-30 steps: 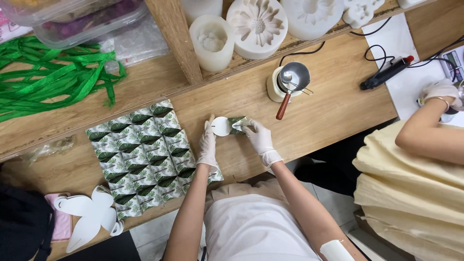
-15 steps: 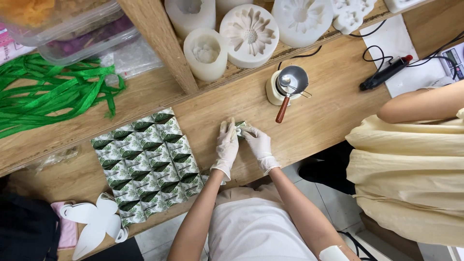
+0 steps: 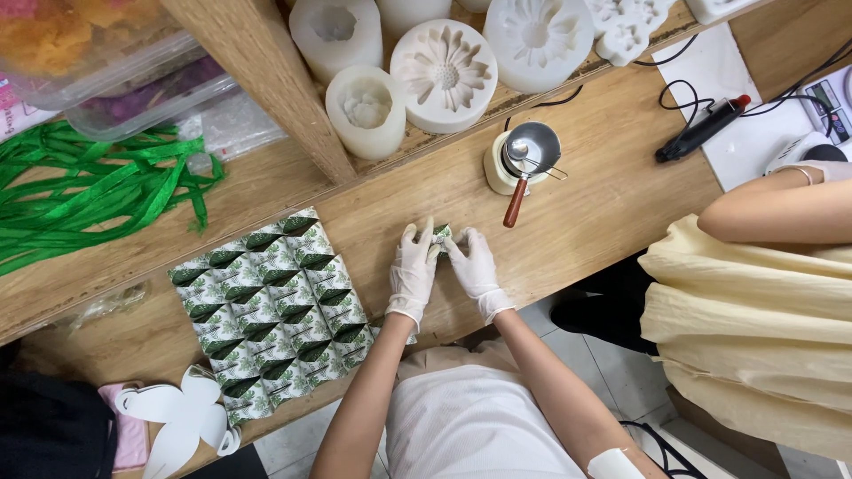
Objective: Fold paper boxes and package small scented decorative items into them.
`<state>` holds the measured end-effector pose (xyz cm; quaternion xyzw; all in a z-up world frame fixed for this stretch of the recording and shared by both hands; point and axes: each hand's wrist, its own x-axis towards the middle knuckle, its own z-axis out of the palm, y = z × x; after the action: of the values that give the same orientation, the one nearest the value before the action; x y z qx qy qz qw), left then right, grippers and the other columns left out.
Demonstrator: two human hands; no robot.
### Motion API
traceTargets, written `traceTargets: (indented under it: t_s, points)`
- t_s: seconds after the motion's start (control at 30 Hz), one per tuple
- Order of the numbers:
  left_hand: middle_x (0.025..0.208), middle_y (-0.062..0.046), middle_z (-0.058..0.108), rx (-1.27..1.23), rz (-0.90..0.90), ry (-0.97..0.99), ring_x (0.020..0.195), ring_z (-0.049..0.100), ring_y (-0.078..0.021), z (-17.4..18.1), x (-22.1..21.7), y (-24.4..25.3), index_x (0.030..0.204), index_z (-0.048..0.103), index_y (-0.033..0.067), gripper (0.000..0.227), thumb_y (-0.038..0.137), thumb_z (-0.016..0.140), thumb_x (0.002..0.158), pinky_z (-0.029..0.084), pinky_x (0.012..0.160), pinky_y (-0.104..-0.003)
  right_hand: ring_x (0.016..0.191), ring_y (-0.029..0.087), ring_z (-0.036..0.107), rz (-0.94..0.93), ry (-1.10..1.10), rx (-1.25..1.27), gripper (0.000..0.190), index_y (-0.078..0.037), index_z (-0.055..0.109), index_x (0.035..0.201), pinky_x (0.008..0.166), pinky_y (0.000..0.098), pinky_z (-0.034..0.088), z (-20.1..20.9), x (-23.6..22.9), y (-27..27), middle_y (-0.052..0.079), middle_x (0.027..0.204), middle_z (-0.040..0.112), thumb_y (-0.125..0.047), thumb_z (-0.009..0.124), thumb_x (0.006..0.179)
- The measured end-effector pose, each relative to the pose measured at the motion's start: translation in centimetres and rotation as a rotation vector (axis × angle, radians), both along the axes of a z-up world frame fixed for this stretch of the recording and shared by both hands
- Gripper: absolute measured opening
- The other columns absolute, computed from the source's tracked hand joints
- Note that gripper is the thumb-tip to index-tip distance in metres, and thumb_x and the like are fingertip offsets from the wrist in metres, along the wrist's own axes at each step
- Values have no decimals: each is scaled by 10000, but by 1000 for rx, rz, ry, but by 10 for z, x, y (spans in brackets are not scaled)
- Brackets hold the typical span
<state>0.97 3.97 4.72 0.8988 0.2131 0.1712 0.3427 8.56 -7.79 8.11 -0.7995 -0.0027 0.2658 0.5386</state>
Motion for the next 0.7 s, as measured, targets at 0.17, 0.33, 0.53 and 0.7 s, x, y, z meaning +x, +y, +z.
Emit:
traceTargets:
  t_s: [0.17,0.33,0.53,0.7]
  points:
    - [1230,-190,579,-106,-48,383,1016,631,-372,55,14,14,1624,354,242,772,241,682,924,561,825,-484,857,411,596,332,-675,-351,211,-62,612,980,726,506,495,10,2,4,188,905,588,-268,657,972]
    - [1054,-127,606,320,-193,306,948,649,-314,-4,9,21,1245,610,223,348,330,687,923,558,720,-461,895,401,608,442,-689,-387,166,-77,596,979,765,512,494,-2,9,6,169,937,613,-240,621,995]
    - [898,-83,658,473,-525,326,861,682,-284,-8,20,42,909,661,176,53,205,622,930,532,712,-450,894,383,604,460,-691,-229,146,-63,566,916,782,494,498,-27,16,-2,152,906,612,-181,642,956]
    - [850,-92,658,431,-603,110,813,683,-305,7,15,53,950,682,160,141,110,598,848,516,687,-471,882,385,594,467,-634,-153,180,-52,544,877,791,478,491,-46,23,-8,164,886,595,-176,643,963]
